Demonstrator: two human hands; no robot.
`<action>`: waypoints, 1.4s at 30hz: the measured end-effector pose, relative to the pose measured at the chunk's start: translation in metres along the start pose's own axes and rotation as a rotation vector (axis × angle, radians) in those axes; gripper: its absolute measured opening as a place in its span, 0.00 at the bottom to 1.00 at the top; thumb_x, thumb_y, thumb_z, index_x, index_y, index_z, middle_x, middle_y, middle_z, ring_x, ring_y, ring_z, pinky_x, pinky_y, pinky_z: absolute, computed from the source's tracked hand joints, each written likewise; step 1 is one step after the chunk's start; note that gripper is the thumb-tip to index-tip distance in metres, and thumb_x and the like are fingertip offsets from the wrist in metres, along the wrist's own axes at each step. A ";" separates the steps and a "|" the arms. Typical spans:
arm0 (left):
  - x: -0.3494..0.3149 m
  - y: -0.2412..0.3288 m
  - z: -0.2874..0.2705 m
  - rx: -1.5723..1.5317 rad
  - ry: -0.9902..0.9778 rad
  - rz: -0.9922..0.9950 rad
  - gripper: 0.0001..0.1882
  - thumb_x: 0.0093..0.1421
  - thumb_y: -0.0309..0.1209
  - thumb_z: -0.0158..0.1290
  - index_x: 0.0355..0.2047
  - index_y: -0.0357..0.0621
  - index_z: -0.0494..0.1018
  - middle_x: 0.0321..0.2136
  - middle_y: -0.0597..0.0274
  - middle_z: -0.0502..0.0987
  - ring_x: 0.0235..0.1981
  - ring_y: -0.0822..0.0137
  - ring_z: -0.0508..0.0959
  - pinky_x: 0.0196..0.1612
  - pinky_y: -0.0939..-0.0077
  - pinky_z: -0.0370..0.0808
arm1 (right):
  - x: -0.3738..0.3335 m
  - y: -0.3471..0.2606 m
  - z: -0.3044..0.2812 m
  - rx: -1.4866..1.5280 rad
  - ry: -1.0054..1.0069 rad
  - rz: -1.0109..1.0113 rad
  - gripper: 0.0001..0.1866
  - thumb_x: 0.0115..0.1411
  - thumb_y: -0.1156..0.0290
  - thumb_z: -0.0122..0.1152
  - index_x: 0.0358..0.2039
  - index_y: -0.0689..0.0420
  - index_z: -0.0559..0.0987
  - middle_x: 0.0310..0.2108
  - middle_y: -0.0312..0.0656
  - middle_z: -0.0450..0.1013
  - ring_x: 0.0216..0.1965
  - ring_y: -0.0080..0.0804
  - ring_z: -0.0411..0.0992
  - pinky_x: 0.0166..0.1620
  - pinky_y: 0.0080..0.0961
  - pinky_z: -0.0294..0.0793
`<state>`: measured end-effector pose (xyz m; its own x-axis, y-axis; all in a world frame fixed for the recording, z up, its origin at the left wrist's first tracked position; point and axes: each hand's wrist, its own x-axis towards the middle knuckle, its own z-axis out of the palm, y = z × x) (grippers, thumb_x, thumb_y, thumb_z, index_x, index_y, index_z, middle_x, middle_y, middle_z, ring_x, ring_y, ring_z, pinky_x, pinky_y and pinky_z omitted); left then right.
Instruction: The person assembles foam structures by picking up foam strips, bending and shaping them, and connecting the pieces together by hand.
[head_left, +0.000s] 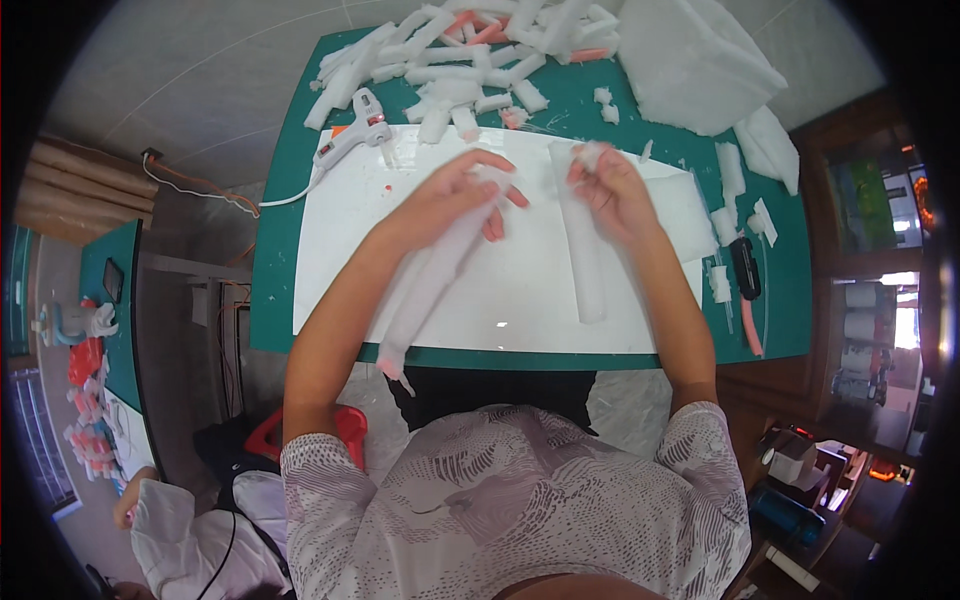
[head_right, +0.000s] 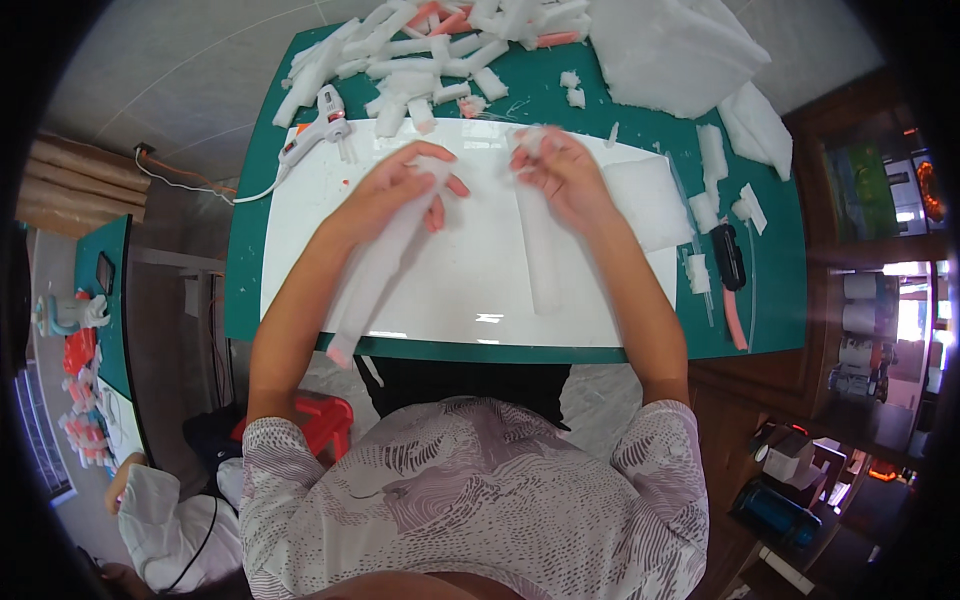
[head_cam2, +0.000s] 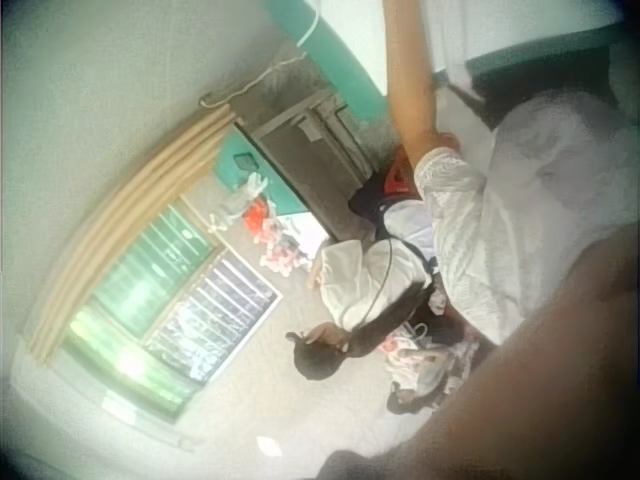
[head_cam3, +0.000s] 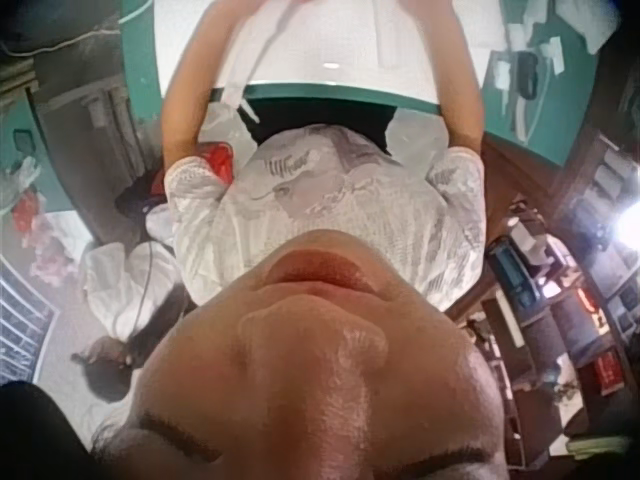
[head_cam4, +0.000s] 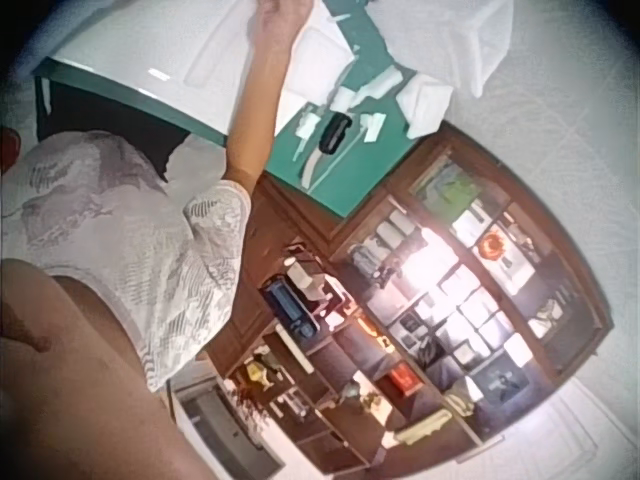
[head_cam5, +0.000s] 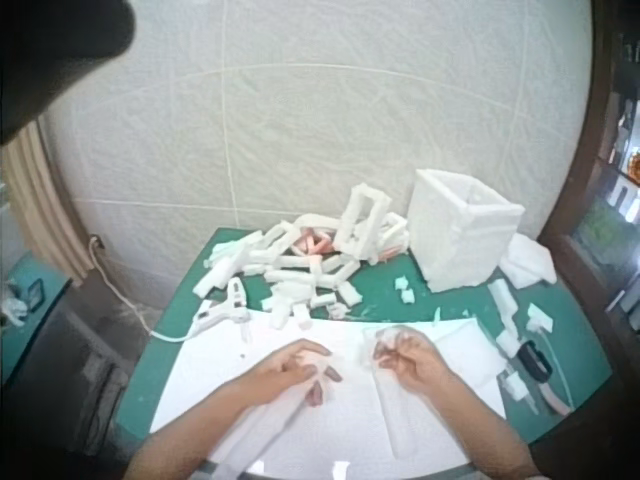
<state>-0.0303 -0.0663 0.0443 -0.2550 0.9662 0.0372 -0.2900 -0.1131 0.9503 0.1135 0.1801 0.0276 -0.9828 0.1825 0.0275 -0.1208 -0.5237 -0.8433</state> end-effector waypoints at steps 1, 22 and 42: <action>0.001 -0.001 -0.004 0.000 0.006 -0.003 0.15 0.69 0.33 0.46 0.53 0.43 0.63 0.42 0.50 0.79 0.28 0.69 0.79 0.34 0.74 0.77 | 0.001 -0.004 -0.004 0.004 -0.003 0.005 0.16 0.68 0.67 0.54 0.52 0.62 0.73 0.40 0.45 0.76 0.40 0.30 0.76 0.43 0.24 0.77; 0.012 0.001 -0.031 -0.233 0.891 0.406 0.16 0.70 0.36 0.45 0.55 0.47 0.59 0.38 0.53 0.73 0.28 0.64 0.78 0.33 0.71 0.77 | -0.031 0.009 0.082 -0.984 -0.466 0.140 0.05 0.53 0.74 0.58 0.32 0.58 0.75 0.20 0.35 0.70 0.22 0.22 0.65 0.32 0.22 0.65; 0.004 -0.016 0.009 -0.160 0.200 0.132 0.28 0.65 0.37 0.54 0.61 0.39 0.60 0.52 0.49 0.73 0.53 0.56 0.75 0.57 0.58 0.72 | -0.033 0.015 0.083 -1.098 -0.083 -0.469 0.14 0.46 0.77 0.72 0.36 0.58 0.83 0.34 0.45 0.75 0.36 0.37 0.75 0.39 0.28 0.73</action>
<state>-0.0180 -0.0588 0.0318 -0.4729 0.8774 0.0807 -0.3802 -0.2858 0.8796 0.1324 0.0966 0.0584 -0.8857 0.0909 0.4553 -0.3257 0.5772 -0.7488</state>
